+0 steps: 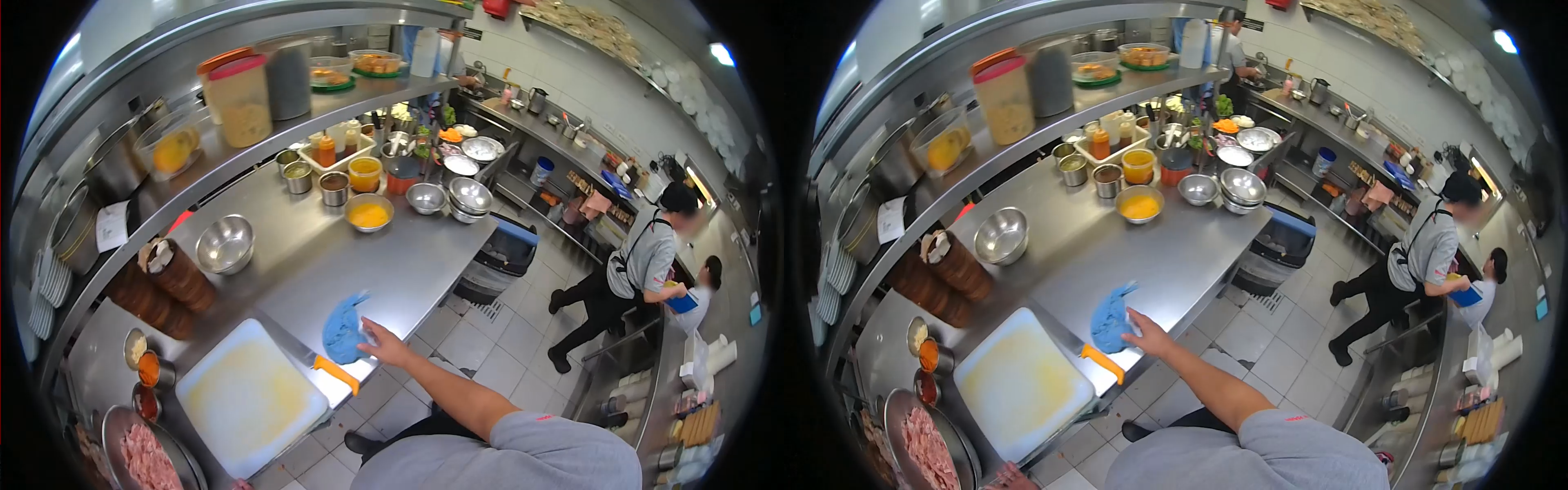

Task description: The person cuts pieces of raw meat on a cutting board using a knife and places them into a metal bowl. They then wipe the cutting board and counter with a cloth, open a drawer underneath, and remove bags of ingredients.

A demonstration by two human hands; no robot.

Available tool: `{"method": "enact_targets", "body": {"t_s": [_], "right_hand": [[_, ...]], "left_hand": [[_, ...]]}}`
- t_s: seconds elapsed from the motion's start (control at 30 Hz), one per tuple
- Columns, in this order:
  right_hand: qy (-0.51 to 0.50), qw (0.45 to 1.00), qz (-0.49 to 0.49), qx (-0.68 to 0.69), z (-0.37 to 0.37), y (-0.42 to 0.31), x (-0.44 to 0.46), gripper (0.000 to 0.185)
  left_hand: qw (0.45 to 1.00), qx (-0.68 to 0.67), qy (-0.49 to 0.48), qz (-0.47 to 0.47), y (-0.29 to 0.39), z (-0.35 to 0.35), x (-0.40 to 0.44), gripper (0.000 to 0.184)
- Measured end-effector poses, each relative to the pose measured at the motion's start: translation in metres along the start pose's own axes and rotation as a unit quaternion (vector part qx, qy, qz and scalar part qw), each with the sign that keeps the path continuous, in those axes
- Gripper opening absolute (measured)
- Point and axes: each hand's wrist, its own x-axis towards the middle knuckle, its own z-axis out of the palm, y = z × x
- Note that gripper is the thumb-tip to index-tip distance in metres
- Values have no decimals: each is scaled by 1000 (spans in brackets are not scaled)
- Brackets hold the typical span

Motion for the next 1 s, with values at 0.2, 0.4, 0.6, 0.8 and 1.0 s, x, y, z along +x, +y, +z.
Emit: {"method": "enact_targets", "body": {"t_s": [0.2, 0.4, 0.6, 0.8, 1.0], "right_hand": [[-37, 993, 69, 86, -109, 50, -75, 47], [55, 956, 231, 174, -248, 171, -207, 31], [174, 913, 335, 158, -337, 229, -297, 31], [243, 889, 348, 173, -355, 252, -279, 45], [125, 916, 358, 133, -377, 256, -230, 50]], "left_hand": [[967, 158, -170, -104, -115, 7, -79, 93], [906, 256, -284, -180, -227, 53, -200, 65], [853, 369, -349, -120, -299, 107, -293, 36], [684, 533, -434, 243, -363, 134, -260, 39], [483, 740, -317, 344, -416, 161, -237, 48]]}}
